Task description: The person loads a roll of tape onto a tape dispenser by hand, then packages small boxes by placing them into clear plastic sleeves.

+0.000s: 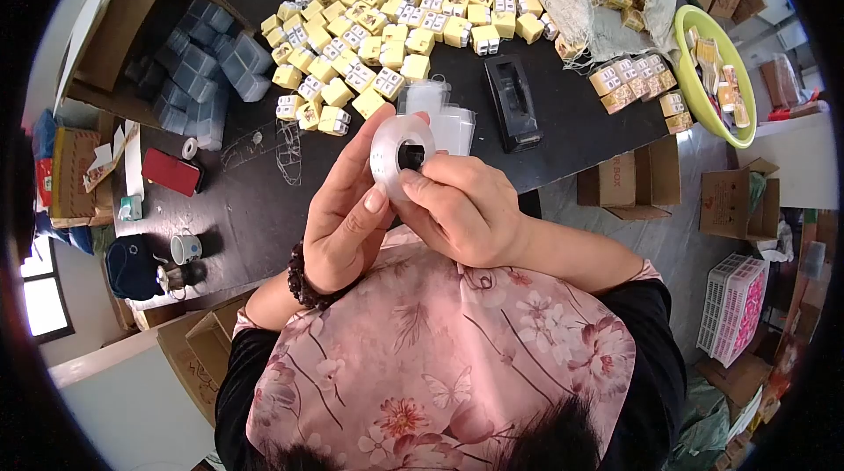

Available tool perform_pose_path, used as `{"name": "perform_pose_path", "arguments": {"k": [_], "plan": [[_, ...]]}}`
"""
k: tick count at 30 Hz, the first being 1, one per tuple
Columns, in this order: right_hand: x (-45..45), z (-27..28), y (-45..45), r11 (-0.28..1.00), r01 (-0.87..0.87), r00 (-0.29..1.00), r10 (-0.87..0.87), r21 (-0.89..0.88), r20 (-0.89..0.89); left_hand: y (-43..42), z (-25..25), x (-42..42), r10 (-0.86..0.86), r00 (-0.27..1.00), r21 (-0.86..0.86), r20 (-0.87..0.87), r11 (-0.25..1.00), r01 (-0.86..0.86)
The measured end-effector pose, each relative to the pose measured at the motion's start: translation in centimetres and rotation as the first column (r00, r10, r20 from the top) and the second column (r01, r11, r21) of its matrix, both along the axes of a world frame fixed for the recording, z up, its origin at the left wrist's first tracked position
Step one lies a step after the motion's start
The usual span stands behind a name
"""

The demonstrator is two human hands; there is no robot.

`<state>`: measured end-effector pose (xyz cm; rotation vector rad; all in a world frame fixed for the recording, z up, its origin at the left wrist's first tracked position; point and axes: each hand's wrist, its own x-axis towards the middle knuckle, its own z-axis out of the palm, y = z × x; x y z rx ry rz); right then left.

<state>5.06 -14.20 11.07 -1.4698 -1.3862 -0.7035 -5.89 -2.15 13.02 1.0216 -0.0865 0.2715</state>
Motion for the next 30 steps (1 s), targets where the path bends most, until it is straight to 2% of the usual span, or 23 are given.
{"name": "perform_pose_path", "arguments": {"k": [17, 20, 25, 28, 30], "plan": [[-0.26, -0.4, 0.28, 1.0, -0.029, 1.0, 0.029, -0.003, 0.002, -0.29, 0.14, -0.02, 0.037, 0.999, -0.004, -0.036, 0.999, -0.037], [-0.28, -0.52, 0.27, 0.999, -0.03, 1.0, 0.03, -0.013, 0.004, -0.17, 0.39, -0.11, -0.007, 0.997, -0.078, -0.074, 0.997, 0.001], [-0.14, -0.1, 0.03, 0.999, -0.031, 0.999, 0.031, -0.008, -0.01, -0.47, 0.44, -0.03, -0.002, 1.0, -0.006, -0.024, 1.0, 0.002], [-0.02, -0.16, -0.4, 0.993, -0.075, 0.997, 0.074, -0.092, -0.007, -0.28, 0.36, -0.09, 0.014, 0.999, 0.061, -0.031, 0.998, -0.012], [-0.02, -0.25, -0.35, 0.992, -0.089, 0.996, 0.089, -0.089, -0.006, -0.23, 0.43, -0.18, 0.003, 1.0, 0.038, -0.028, 0.999, -0.002]]}}
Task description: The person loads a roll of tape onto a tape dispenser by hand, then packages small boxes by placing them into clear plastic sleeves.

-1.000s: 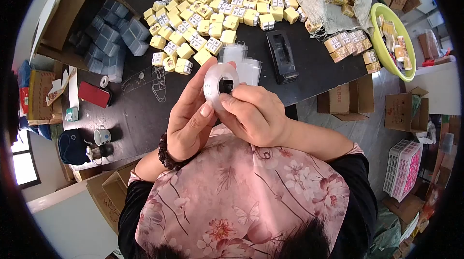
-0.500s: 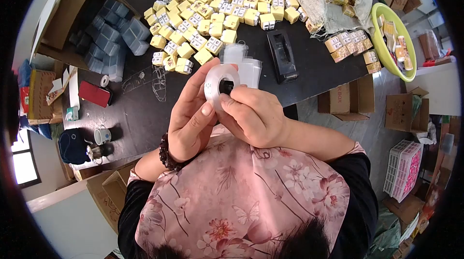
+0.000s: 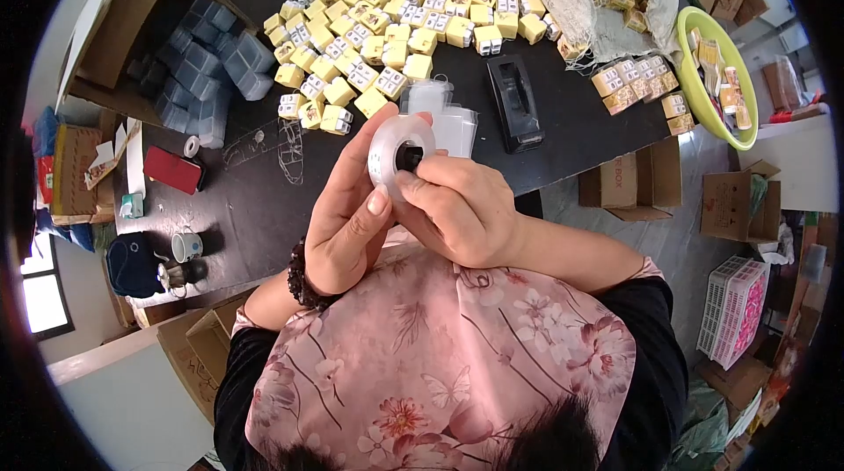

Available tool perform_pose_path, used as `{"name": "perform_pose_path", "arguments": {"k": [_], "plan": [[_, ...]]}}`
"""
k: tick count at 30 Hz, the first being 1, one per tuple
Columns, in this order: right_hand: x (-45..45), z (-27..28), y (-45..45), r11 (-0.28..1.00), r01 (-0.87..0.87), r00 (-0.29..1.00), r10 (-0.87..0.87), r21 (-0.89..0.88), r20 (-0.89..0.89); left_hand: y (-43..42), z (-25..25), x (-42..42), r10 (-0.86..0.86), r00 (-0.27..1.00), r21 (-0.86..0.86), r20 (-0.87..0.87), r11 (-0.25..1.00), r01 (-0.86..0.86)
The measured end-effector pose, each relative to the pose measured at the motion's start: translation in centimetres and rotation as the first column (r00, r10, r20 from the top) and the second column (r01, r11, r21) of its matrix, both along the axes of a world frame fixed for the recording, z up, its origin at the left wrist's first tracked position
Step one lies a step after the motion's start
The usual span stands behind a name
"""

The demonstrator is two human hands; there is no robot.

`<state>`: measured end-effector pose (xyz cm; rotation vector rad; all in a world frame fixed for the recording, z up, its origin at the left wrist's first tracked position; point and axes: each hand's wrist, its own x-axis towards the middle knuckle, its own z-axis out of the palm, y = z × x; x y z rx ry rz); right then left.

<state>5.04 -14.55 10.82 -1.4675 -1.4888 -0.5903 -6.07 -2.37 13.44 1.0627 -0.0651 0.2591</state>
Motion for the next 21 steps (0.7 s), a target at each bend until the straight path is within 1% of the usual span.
{"name": "perform_pose_path", "arguments": {"k": [1, 3, 4, 7, 9, 14, 19, 21], "plan": [[-0.1, 0.0, 0.2, 1.0, -0.001, 1.0, 0.001, 0.0, 0.001, 0.0, 0.0, 0.0, -0.011, 1.0, -0.023, 0.005, 1.0, 0.011], [-0.3, 0.2, 0.8, 0.993, 0.069, 0.997, -0.067, 0.096, -0.029, 0.1, -0.1, 0.0, -0.009, 1.0, -0.028, 0.011, 1.0, 0.009], [-0.3, 0.3, 0.7, 0.993, 0.069, 0.997, -0.066, 0.095, -0.028, 0.1, -0.2, 0.1, -0.008, 1.0, -0.032, 0.017, 0.999, 0.008], [-0.3, 0.1, 0.4, 0.995, 0.057, 0.998, -0.054, 0.082, -0.036, 0.1, -0.1, 0.0, 0.011, 1.0, -0.019, -0.014, 1.0, -0.011], [-0.2, -0.3, -0.3, 1.0, -0.001, 1.0, 0.001, -0.02, -0.018, 0.0, -0.1, 0.0, 0.016, 1.0, -0.02, -0.026, 1.0, -0.016], [-0.3, -0.4, -0.2, 1.0, 0.009, 1.0, -0.009, -0.019, -0.028, 0.1, -0.1, 0.1, 0.017, 0.999, -0.019, -0.036, 1.0, -0.018], [-0.2, -0.2, -0.2, 0.999, 0.03, 0.999, -0.031, -0.033, -0.034, 0.1, -0.1, 0.3, -0.007, 0.999, -0.067, -0.046, 0.998, 0.004], [-0.1, 0.2, 0.3, 0.997, 0.052, 0.994, -0.046, 0.062, -0.095, 0.2, -0.3, 0.3, -0.008, 0.999, -0.049, -0.034, 0.999, 0.006]]}}
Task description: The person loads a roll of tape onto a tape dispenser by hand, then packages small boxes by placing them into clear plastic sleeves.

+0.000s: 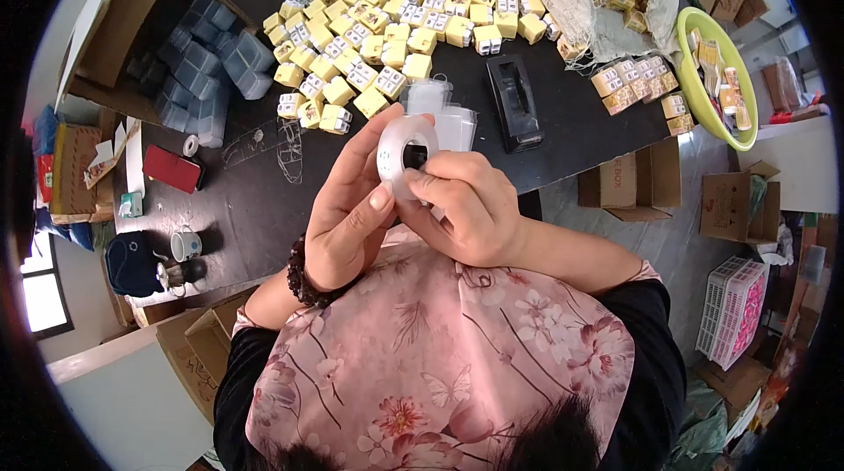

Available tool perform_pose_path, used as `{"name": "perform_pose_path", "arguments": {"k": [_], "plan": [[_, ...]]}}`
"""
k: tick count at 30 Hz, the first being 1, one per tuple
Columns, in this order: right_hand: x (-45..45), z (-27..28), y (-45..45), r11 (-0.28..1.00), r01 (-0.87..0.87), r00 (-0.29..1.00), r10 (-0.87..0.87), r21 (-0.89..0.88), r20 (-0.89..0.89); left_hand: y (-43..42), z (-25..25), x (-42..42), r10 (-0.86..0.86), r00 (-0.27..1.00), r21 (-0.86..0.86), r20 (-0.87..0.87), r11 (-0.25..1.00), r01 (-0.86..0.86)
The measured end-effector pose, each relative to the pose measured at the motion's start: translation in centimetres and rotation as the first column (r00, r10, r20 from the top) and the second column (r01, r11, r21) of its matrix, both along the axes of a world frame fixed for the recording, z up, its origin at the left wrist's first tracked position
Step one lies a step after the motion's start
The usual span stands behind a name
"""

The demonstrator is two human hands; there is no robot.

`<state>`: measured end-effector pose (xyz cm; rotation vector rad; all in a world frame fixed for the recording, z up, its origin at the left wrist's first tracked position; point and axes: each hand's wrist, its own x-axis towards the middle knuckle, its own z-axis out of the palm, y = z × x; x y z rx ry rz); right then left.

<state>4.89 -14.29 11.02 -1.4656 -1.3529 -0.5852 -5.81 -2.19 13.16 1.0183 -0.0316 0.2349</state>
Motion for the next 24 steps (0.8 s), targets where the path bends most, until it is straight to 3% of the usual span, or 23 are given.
{"name": "perform_pose_path", "arguments": {"k": [24], "plan": [[-0.17, -0.39, 0.23, 0.999, -0.009, 1.0, 0.009, 0.033, 0.005, -0.23, 0.19, -0.16, 0.026, 0.999, 0.017, -0.037, 1.0, -0.026]]}}
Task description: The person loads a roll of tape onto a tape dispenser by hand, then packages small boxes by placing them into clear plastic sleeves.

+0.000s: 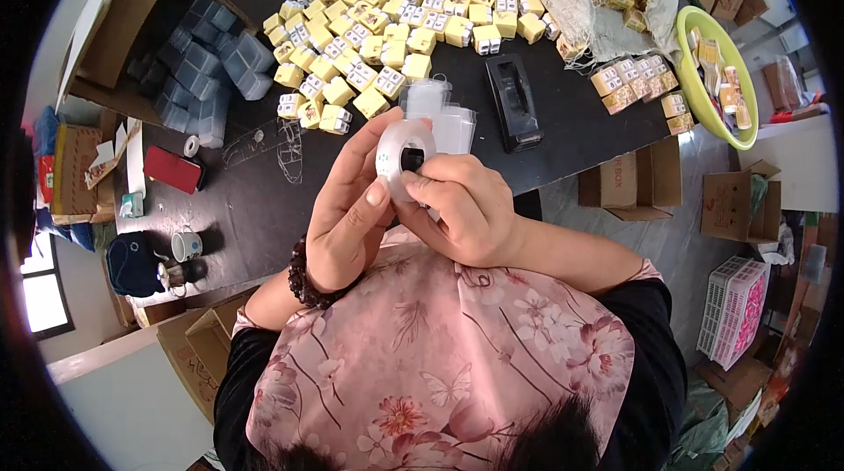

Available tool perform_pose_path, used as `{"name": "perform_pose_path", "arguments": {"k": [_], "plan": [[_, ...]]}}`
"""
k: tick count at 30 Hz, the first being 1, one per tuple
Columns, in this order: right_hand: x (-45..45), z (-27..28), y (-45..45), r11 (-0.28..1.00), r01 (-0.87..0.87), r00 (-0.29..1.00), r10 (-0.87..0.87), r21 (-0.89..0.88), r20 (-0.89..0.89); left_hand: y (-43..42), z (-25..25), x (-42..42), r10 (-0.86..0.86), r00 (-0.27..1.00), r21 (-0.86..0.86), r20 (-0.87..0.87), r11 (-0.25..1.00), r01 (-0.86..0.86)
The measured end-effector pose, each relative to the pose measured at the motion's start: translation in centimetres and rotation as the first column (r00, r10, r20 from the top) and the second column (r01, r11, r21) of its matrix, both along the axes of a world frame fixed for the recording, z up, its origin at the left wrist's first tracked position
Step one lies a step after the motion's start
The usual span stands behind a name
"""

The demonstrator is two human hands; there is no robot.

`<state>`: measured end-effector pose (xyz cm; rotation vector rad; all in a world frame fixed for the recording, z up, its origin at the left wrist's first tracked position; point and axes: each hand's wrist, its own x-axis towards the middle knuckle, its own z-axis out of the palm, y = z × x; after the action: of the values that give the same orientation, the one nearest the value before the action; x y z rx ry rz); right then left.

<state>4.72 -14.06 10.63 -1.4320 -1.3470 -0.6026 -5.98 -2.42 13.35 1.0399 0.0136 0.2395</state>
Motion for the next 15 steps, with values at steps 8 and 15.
{"name": "perform_pose_path", "arguments": {"k": [8, 15], "plan": [[0.07, 0.19, -0.26, 1.0, -0.019, 0.999, 0.018, -0.019, -0.037, -0.22, 0.02, -0.08, 0.0, 1.0, 0.043, -0.001, 0.999, 0.0], [0.0, 0.19, -0.12, 1.0, -0.014, 1.0, 0.014, -0.012, -0.009, -0.18, 0.42, -0.14, 0.009, 1.0, 0.0, -0.017, 1.0, -0.009]]}}
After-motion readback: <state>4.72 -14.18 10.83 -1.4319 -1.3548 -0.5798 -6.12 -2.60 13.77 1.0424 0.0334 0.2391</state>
